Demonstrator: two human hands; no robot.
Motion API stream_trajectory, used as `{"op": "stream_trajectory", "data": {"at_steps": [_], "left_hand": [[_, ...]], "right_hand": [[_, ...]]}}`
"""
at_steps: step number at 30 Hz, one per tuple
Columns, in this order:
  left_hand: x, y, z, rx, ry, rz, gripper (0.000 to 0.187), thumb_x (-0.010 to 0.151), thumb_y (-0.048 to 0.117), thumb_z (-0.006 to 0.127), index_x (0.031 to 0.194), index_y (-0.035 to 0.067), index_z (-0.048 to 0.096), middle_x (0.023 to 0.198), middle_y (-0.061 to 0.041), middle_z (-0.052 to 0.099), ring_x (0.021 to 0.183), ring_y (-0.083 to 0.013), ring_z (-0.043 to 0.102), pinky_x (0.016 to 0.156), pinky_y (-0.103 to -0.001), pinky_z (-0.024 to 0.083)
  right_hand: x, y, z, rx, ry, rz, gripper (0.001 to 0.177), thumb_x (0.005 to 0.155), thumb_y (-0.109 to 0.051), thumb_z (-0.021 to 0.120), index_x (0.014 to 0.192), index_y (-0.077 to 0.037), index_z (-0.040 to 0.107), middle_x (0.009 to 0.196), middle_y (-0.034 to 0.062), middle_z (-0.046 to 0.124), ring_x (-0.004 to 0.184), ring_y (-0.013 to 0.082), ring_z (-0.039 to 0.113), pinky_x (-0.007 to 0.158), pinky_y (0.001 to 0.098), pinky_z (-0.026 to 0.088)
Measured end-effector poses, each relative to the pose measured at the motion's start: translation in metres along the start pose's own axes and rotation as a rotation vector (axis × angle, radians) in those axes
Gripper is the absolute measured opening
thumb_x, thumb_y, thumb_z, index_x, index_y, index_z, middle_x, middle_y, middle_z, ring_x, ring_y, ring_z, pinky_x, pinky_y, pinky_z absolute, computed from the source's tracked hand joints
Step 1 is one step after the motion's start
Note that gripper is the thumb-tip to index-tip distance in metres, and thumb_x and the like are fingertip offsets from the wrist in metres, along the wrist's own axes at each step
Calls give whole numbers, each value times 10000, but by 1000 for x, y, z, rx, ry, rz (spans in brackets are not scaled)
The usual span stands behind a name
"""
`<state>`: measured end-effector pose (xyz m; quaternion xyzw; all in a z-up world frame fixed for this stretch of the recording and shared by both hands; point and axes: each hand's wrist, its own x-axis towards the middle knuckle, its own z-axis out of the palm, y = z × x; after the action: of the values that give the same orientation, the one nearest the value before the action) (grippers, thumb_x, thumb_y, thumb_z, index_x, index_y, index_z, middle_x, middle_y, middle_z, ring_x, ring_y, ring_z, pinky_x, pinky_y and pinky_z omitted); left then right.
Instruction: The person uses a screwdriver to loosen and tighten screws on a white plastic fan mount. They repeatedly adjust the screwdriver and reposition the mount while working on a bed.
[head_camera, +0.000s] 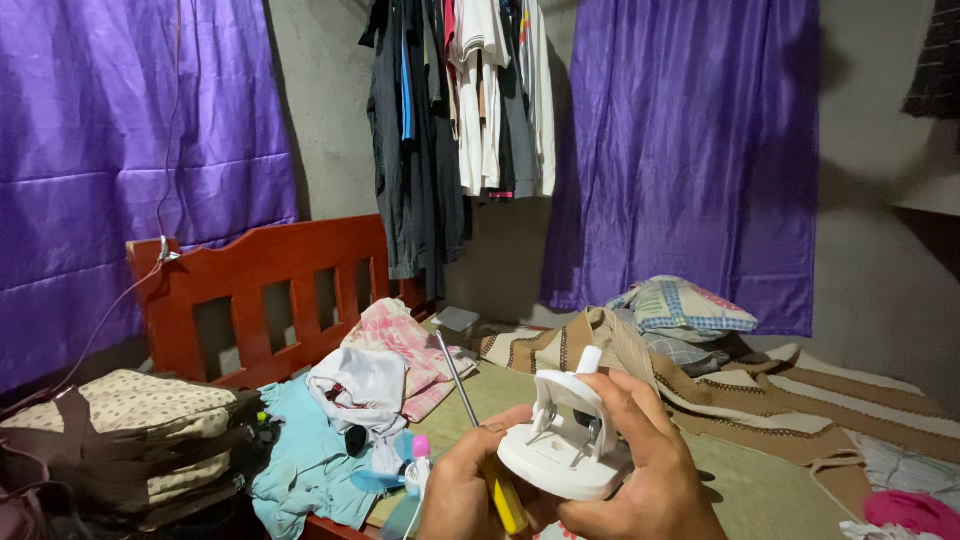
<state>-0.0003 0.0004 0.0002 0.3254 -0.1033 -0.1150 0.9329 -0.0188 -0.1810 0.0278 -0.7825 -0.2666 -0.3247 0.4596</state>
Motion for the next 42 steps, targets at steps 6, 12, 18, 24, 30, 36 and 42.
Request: {"op": "stream_trajectory", "data": {"at_steps": [6, 12, 18, 24, 30, 36, 42], "left_hand": [[-2, 2, 2, -30, 8, -27, 548, 936, 276, 394, 1369, -23, 547, 1247, -268, 677, 1070, -391, 709, 846, -520, 605], [-2, 3, 2, -56, -4, -40, 557, 930, 265, 395, 1378, -25, 554, 1269, -263, 673, 1122, -388, 693, 924, -529, 591], [0, 1, 0, -45, -19, -22, 554, 916, 260, 388, 1365, -21, 548, 1268, -260, 674, 1131, -388, 690, 930, -524, 590], [3, 1, -9, -2, -74, -1, 599, 896, 252, 383, 1407, -20, 537, 1258, -263, 678, 1110, -388, 699, 908, -524, 594], [5, -1, -13, 27, -287, 101, 555, 942, 191, 394, 1422, -70, 490, 1273, -307, 658, 1026, -374, 701, 755, -448, 600], [-2, -1, 6, 78, 102, 209, 554, 852, 135, 425, 1349, -83, 538, 1157, -281, 706, 952, -362, 748, 752, -489, 647], [-3, -6, 8, 109, 199, 244, 601, 816, 109, 452, 1393, -34, 538, 1087, -271, 704, 869, -353, 746, 719, -527, 646]], "right_hand": [[-1, -7, 0, -36, 13, -42, 1017, 400, -44, 820, 1390, -122, 600, 1407, 115, 555, 1255, 263, 556, 1043, 379, 458], [-2, -4, 3, -31, 3, 1, 994, 400, -39, 834, 1367, -141, 627, 1424, 107, 557, 1275, 260, 540, 1057, 380, 442], [-2, 2, 4, 30, -10, 2, 1107, 395, -45, 833, 1439, -72, 467, 1471, 148, 483, 1333, 289, 516, 1052, 397, 419], [0, -3, 6, 37, -64, 169, 1159, 457, -77, 851, 1529, -131, 412, 1454, 94, 459, 1311, 238, 509, 1099, 359, 411], [1, 7, 4, 272, -174, 25, 1202, 621, -159, 936, 1624, -76, 278, 1444, 170, 532, 1334, 279, 569, 1118, 391, 465], [-7, 29, 2, 604, -338, -1, 1199, 729, -174, 876, 1672, -31, 150, 1536, 270, 446, 1473, 373, 472, 1165, 451, 300], [12, 37, 22, 901, 147, 568, 804, 918, -471, 482, 1563, -44, 267, 1443, 218, 543, 1349, 310, 537, 1153, 470, 374]]}}
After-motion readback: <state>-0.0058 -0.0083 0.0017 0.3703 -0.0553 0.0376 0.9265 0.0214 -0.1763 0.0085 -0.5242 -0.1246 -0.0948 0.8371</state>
